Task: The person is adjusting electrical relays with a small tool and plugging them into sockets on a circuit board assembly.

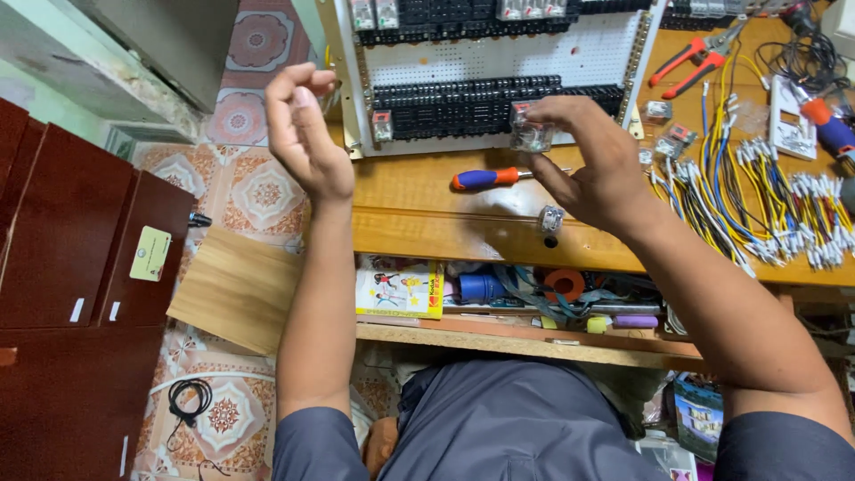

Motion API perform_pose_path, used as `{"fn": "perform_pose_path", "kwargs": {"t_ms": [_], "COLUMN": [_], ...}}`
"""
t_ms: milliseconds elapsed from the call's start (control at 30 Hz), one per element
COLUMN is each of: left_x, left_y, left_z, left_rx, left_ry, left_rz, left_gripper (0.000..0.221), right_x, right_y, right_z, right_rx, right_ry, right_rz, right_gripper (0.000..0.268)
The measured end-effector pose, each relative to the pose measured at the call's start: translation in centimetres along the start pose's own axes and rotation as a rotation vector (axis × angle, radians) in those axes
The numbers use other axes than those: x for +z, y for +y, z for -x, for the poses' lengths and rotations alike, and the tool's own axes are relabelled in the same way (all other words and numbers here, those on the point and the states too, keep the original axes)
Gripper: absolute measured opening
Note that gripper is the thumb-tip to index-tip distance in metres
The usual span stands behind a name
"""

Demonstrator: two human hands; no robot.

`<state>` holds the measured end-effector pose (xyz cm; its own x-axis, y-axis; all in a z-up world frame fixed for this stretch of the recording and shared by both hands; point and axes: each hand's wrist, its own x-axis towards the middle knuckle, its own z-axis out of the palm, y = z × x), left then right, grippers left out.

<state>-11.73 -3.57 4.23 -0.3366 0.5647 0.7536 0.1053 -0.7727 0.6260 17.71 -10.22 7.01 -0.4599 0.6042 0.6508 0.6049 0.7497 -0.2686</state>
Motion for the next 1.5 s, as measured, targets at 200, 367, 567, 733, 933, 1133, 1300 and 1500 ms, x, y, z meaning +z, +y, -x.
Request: {"fn": "perform_pose_path", "kwargs": {"t_ms": [200,367,567,733,933,1133,1300,1500], "left_x": [-0.7,-1.0,-0.9,-0.7,-0.6,-0.7,-0.7,-0.6], "left_y": [-4.0,-3.3,-4.1,-3.7,-3.6,-3.9,-3.8,-3.7], "left_z": [2.3,2.6,2.7,2.4,2.5,2.5,2.6,2.5], "left_rx": [-0.086,0.066,0.112,0.127,0.134,0.139,0.132,0.146], "left_ry": [-0.194,-0.374,-0.371,-0.373,-0.357,-0.368,-0.364,-0.363], "left_rz": [-0.173,-0.351,-0.329,-0.344,-0.364,-0.379,-0.378,-0.377], "left_gripper": [0.037,0.047,0.050,0.052,0.053,0.059,0.058,0.056], "right_x": [7.1,10.9,9.0,3.7,5.7,3.9,1.9,0.4], "right_y": [-1.0,-0.6,0.6,0.1,1.2,-0.3,-0.8,-1.0], "right_z": [-4.2,-6.0,-5.9,-5.8,-3.8,-4.0,-3.3,-2.3], "right_rx": [-0.033,-0.097,-0.064,-0.003,-0.007,0.043,0.067,0.139], "right_ry": [-0.055,-0.036,0.122,0.205,0.111,0.155,0.181,0.176], "right_rz": [-0.146,-0.084,-0.108,0.030,0.067,0.031,0.010,-0.021], "right_gripper": [0.035,0.028,0.025,0.028,0.036,0.031,0.027,0.027]}}
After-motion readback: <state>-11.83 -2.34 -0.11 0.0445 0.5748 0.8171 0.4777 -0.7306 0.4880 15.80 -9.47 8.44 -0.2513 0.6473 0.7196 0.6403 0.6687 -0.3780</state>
